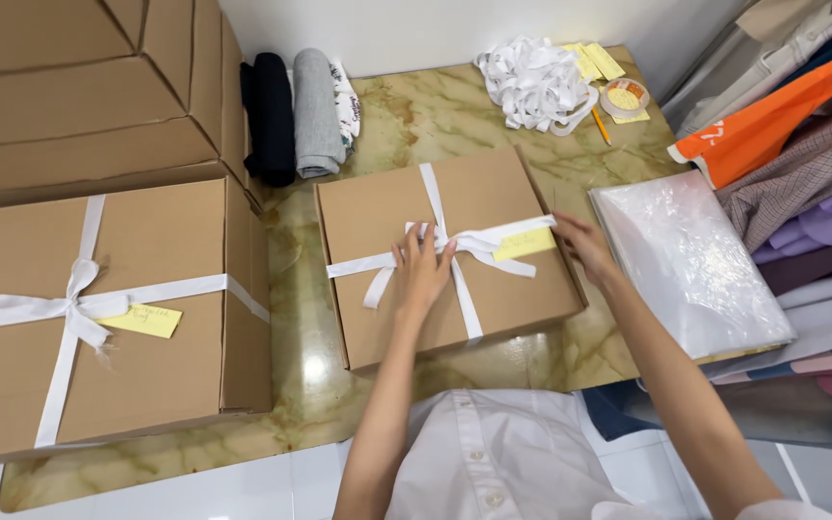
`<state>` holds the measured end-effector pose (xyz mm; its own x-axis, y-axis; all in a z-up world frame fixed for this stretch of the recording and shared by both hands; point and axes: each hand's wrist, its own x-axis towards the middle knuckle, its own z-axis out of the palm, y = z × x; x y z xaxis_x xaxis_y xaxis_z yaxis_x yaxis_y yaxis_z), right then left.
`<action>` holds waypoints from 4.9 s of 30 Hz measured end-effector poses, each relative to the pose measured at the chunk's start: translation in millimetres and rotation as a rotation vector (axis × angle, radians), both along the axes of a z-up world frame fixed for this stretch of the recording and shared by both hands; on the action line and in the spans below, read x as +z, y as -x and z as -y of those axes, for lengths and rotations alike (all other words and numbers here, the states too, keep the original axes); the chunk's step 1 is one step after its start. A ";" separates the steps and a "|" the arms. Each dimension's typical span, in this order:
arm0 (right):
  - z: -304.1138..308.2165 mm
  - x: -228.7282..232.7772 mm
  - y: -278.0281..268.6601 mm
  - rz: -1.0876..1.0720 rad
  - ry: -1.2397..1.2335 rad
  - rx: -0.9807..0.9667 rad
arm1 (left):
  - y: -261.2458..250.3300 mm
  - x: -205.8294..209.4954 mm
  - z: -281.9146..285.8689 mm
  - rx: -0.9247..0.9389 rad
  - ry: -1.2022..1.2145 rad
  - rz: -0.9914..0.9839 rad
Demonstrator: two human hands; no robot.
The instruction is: Packing items into cardboard boxes and tying decorative ribbons
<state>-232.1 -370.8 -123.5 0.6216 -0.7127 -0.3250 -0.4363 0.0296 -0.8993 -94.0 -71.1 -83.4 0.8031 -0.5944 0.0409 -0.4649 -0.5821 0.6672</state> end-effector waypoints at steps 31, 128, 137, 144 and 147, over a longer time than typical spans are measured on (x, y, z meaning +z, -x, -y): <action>-77.4 13.3 1.7 0.098 1.242 0.281 | 10.6 -21.2 8.8 0.044 -0.033 0.187; 184.8 20.6 -147.4 -0.142 1.023 -0.121 | -193.8 5.4 225.0 0.092 0.647 -0.030; 338.9 -32.2 -241.9 -0.498 0.838 -0.206 | -257.7 16.7 224.9 0.061 0.608 -0.133; 370.1 -35.2 -268.5 -0.448 0.790 -0.095 | -264.1 32.4 225.8 0.074 0.529 -0.286; 411.1 -88.0 -245.5 -0.447 0.803 -0.109 | -259.4 33.0 227.4 0.074 0.532 -0.306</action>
<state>13.5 -782.0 -211.5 0.4739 -0.8751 0.0977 -0.7792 -0.4684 -0.4165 165.4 -298.5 -50.5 0.8634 -0.4984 0.0781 -0.1779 -0.1560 0.9716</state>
